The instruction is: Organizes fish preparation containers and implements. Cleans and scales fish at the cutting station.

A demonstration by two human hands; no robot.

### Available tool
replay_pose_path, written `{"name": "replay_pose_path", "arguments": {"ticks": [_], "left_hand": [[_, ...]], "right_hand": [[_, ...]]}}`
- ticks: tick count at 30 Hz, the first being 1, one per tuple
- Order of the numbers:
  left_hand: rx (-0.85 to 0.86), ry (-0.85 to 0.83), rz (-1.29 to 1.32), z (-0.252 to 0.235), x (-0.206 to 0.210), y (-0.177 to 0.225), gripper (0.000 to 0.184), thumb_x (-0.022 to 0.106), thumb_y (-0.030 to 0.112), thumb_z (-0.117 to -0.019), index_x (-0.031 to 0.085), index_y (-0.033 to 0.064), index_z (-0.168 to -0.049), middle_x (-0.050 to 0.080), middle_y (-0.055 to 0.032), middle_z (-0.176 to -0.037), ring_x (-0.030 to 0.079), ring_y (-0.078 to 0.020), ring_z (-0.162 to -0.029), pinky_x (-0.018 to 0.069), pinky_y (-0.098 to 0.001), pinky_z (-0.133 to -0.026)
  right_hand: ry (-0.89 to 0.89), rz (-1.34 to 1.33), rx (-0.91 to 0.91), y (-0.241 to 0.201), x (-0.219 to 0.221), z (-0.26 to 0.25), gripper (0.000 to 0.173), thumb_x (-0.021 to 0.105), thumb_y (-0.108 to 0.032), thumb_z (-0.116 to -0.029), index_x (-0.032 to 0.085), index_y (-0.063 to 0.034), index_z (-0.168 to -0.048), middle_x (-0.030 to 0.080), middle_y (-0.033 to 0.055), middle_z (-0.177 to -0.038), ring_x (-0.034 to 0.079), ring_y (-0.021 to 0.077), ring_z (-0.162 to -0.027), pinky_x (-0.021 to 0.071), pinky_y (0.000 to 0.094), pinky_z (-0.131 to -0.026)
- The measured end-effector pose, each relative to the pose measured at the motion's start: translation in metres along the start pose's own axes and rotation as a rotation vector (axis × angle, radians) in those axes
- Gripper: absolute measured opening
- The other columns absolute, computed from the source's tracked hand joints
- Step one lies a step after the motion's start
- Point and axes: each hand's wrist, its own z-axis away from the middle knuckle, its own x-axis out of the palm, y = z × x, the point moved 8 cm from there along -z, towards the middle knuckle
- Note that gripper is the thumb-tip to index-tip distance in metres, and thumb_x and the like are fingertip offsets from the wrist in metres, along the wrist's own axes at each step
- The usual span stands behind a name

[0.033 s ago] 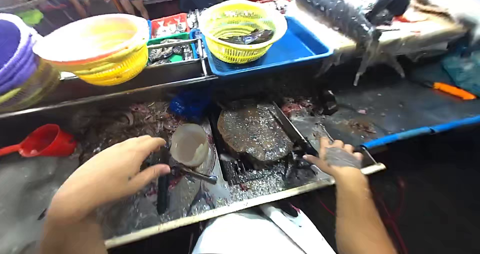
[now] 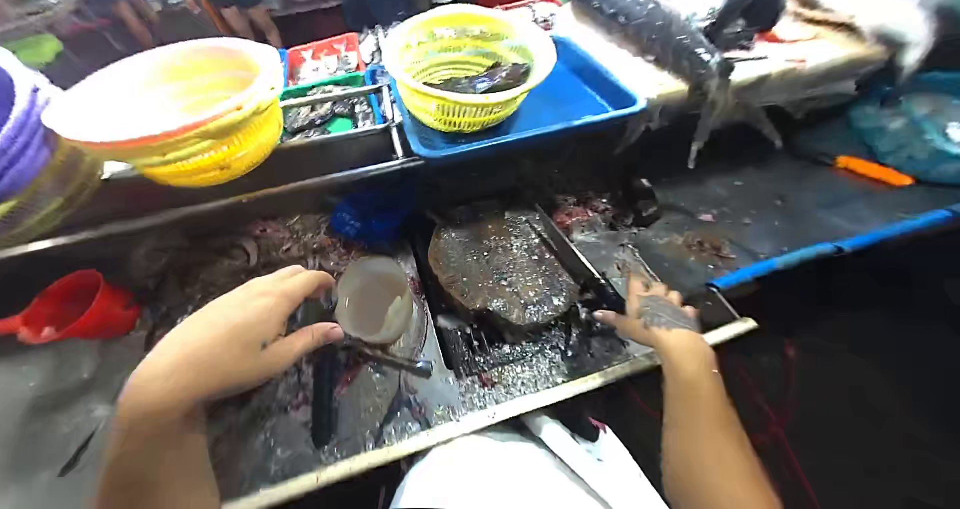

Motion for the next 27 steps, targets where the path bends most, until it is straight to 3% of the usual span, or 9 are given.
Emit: {"name": "replay_pose_path", "arguments": {"ticks": [2, 5, 9, 12, 15, 17, 19, 24, 27], "left_hand": [[0.105, 0.051, 0.14, -0.051, -0.008, -0.004, 0.061, 0.059, 0.06, -0.0965, 0.059, 0.0166, -0.139, 0.067, -0.0025, -0.128, 0.066, -0.013, -0.115, 0.0568, -0.0403, -0.098], [0.232, 0.329, 0.116, -0.127, -0.024, 0.009, 0.055, 0.071, 0.039, -0.0942, 0.059, 0.0061, -0.137, 0.065, -0.0131, -0.128, 0.063, -0.0245, -0.119, 0.0524, -0.0485, -0.103], [0.213, 0.652, -0.046, -0.239, -0.046, 0.038, 0.066, 0.078, 0.03, -0.0883, 0.052, 0.0029, -0.143, 0.058, -0.0203, -0.138, 0.054, -0.0369, -0.132, 0.0454, -0.0545, -0.11], [0.104, 0.556, -0.272, -0.307, -0.042, 0.054, 0.073, 0.084, 0.028, -0.0831, 0.052, 0.0039, -0.145, 0.06, -0.0216, -0.138, 0.054, -0.0399, -0.133, 0.0398, -0.0576, -0.114], [0.028, 0.461, -0.404, -0.35, -0.035, 0.053, 0.034, 0.078, 0.022, -0.0849, 0.07, 0.0117, -0.116, 0.072, -0.0125, -0.112, 0.067, -0.0336, -0.111, 0.0472, -0.0594, -0.101], [0.014, 0.512, -0.356, -0.353, -0.035, 0.057, 0.012, 0.073, 0.018, -0.0901, 0.073, 0.012, -0.101, 0.075, -0.0093, -0.102, 0.07, -0.0302, -0.104, 0.0486, -0.0597, -0.097], [0.054, 0.621, -0.356, -0.339, -0.029, 0.077, 0.006, 0.072, 0.015, -0.0893, 0.071, 0.0103, -0.093, 0.074, -0.0084, -0.096, 0.07, -0.0295, -0.098, 0.0486, -0.058, -0.094], [0.105, 0.832, -0.462, -0.229, 0.017, 0.145, 0.013, 0.061, 0.006, -0.0874, 0.073, 0.011, -0.089, 0.07, -0.0062, -0.084, 0.066, -0.0284, -0.09, 0.048, -0.0539, -0.093], [0.083, 0.933, -0.421, -0.141, 0.061, 0.178, 0.021, 0.054, 0.019, -0.0971, 0.074, 0.0153, -0.093, 0.07, -0.0028, -0.081, 0.067, -0.0224, -0.083, 0.0487, -0.0488, -0.095]], "right_hand": [[0.017, -0.123, 0.0, 0.009, 0.024, -0.017, 0.088, 0.074, -0.045, -0.0933, 0.036, 0.0014, -0.157, 0.047, 0.0397, -0.144, 0.047, 0.0569, -0.134, 0.0379, 0.0732, -0.109], [0.081, -0.146, 0.015, 0.003, 0.04, -0.018, 0.06, 0.057, -0.036, -0.1053, 0.043, 0.0027, -0.149, 0.061, 0.0337, -0.131, 0.061, 0.0507, -0.122, 0.0465, 0.0681, -0.102], [0.023, -0.073, 0.065, 0.002, 0.026, -0.024, 0.074, 0.058, -0.056, -0.1, 0.046, -0.0021, -0.149, 0.059, 0.0309, -0.136, 0.059, 0.0476, -0.126, 0.045, 0.0683, -0.104], [0.397, -0.089, -0.072, -0.02, -0.038, 0.006, 0.083, 0.07, -0.059, -0.0904, 0.048, -0.0076, -0.152, 0.054, 0.0323, -0.141, 0.052, 0.0534, -0.129, 0.0404, 0.0721, -0.104], [0.701, -0.127, -0.172, -0.029, -0.069, 0.019, 0.084, 0.058, -0.065, -0.0901, 0.051, -0.0052, -0.149, 0.057, 0.0331, -0.136, 0.056, 0.0552, -0.121, 0.0443, 0.0714, -0.097], [0.463, -0.149, -0.117, -0.023, -0.031, -0.01, 0.088, 0.059, -0.065, -0.0936, 0.042, -0.0058, -0.156, 0.054, 0.0367, -0.139, 0.057, 0.0568, -0.12, 0.0465, 0.0722, -0.096], [0.162, -0.155, -0.079, -0.01, 0.034, -0.042, 0.068, 0.052, -0.053, -0.1033, 0.043, -0.0054, -0.151, 0.066, 0.0299, -0.124, 0.069, 0.0482, -0.107, 0.0549, 0.0661, -0.089], [0.127, -0.243, -0.257, 0.006, 0.058, -0.057, 0.052, 0.049, -0.043, -0.1067, 0.054, -0.0015, -0.137, 0.073, 0.0246, -0.101, 0.074, 0.0442, -0.092, 0.0576, 0.064, -0.08], [0.002, -0.507, -0.324, 0.025, 0.054, -0.073, 0.057, 0.052, -0.04, -0.1065, 0.049, 0.0038, -0.143, 0.07, 0.0294, -0.113, 0.071, 0.0446, -0.103, 0.0535, 0.0653, -0.093]]}}
